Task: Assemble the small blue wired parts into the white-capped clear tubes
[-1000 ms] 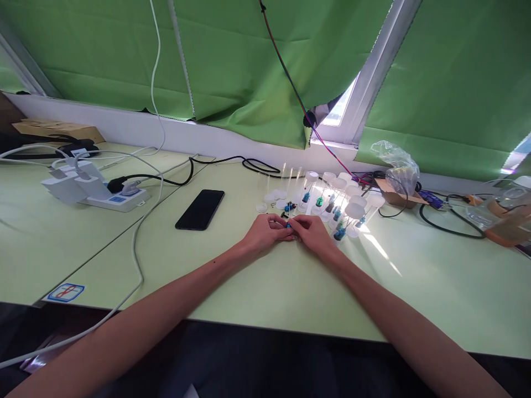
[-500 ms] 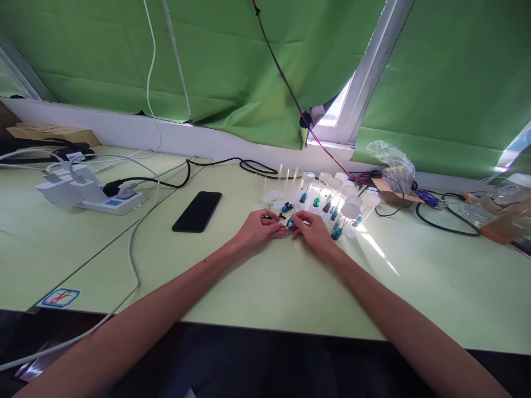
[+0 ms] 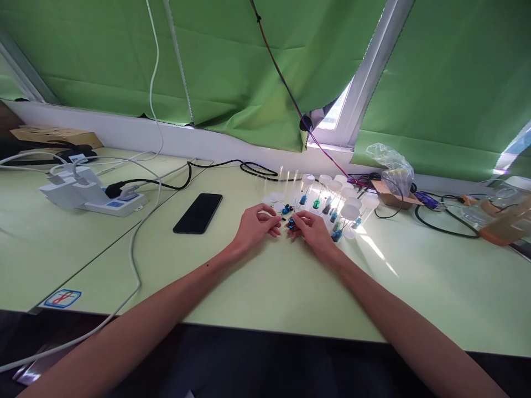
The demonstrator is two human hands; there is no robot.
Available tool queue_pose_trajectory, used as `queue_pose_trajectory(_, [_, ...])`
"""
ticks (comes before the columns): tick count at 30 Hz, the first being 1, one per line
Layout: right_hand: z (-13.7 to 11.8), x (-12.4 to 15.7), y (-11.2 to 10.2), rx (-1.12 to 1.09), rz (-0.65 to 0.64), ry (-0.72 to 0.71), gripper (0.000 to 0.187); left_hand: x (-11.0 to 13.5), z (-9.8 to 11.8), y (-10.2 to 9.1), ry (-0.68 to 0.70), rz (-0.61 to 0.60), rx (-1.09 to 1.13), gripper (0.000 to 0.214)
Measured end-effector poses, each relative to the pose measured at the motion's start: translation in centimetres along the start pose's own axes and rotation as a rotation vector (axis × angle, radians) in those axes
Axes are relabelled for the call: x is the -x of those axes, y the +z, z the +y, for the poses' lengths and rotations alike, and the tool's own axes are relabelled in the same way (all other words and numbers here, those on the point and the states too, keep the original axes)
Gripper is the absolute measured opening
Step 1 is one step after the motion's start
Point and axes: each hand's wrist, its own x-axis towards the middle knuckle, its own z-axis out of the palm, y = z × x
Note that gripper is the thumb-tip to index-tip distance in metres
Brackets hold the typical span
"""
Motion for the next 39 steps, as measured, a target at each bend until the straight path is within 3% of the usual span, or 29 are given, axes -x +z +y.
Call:
queue_pose_trajectory(5, [-0.31,0.21,0.15,-0.054,0.000,-0.004,0.043,0.09,0.21,0.01,0.046,-0.006,-0.052,0.038])
queue_pose_trajectory(13, [-0.18,0.60,0.65,-0.164,-0.076,0.105,0.043,-0.08,-0.28,-0.07,-0.045,-0.049,0.017,0.039])
queue_pose_trajectory(18, [-0.10,0.49,0.50,-0.175,-0.068,0.089,0.042,-0.23,-0.39,-0.09,-0.027,-0.107,0.074,0.037])
queue_pose_trajectory(23, [0.09,0.24,0.37,-0.203,-0.066,0.084,0.042,-0.33,-0.52,0.15,-0.016,-0.082,0.050,0.037])
queue_pose_trajectory(32, [0.13,0.16,0.46,-0.267,-0.068,0.089,0.042,0.24,-0.42,0.72,0.169,0.021,-0.194,0.027])
queue_pose_trajectory(39, [0.06,0.17,0.46,-0.336,-0.085,0.144,0.038,-0.15,-0.44,0.70,0.206,0.020,-0.178,0.026])
